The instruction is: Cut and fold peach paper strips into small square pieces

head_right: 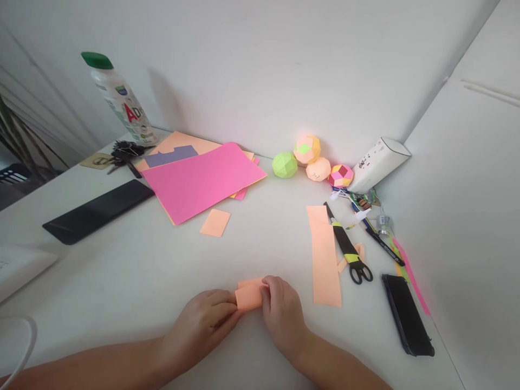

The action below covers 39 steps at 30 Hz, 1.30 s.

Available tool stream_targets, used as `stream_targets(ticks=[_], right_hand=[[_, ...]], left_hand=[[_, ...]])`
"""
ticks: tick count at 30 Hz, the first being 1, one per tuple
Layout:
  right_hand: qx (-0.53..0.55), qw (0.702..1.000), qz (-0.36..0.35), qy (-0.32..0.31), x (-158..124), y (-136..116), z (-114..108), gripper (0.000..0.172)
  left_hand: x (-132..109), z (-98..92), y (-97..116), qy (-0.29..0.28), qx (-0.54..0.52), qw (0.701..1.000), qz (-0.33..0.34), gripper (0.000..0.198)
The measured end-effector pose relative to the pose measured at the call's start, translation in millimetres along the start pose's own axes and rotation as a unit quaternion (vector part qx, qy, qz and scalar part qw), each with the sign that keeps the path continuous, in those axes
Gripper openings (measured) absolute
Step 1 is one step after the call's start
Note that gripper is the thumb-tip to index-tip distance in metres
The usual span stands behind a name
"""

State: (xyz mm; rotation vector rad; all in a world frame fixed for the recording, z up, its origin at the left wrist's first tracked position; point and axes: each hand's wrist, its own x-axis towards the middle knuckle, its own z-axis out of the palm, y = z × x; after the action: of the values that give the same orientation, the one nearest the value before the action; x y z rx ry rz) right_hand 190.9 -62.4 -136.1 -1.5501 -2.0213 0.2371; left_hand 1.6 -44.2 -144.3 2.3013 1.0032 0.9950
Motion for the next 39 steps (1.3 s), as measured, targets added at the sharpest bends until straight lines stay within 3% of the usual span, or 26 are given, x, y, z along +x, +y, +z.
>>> stream_targets(ticks=[6,13,19,29,39], right_hand=[[-0.062,0.997,-0.042,-0.012,3,-1,3,0.019],[-0.087,0.995,-0.054,-0.013,5,-2,6,0.022],[-0.096,0.994,-0.052,-0.024,4,-1,8,0.021],[-0.111,0.992,-0.058,-0.029,6,-3,8,0.023],[-0.098,0.993,-0.049,-0.036,5,-4,8,0.023]], left_hand=[[-3,1.5,-1,0.015,0.044,0.998,0.048,0.033],[-2,1.7,4,-0.031,0.143,0.983,0.109,0.018],[-7,1.9,12,-0.065,0.152,0.978,0.126,0.018],[-20,14.6,7,-0.029,0.188,0.969,0.158,0.015],[-20,11.9,8,-0.048,0.200,0.966,0.154,0.015]])
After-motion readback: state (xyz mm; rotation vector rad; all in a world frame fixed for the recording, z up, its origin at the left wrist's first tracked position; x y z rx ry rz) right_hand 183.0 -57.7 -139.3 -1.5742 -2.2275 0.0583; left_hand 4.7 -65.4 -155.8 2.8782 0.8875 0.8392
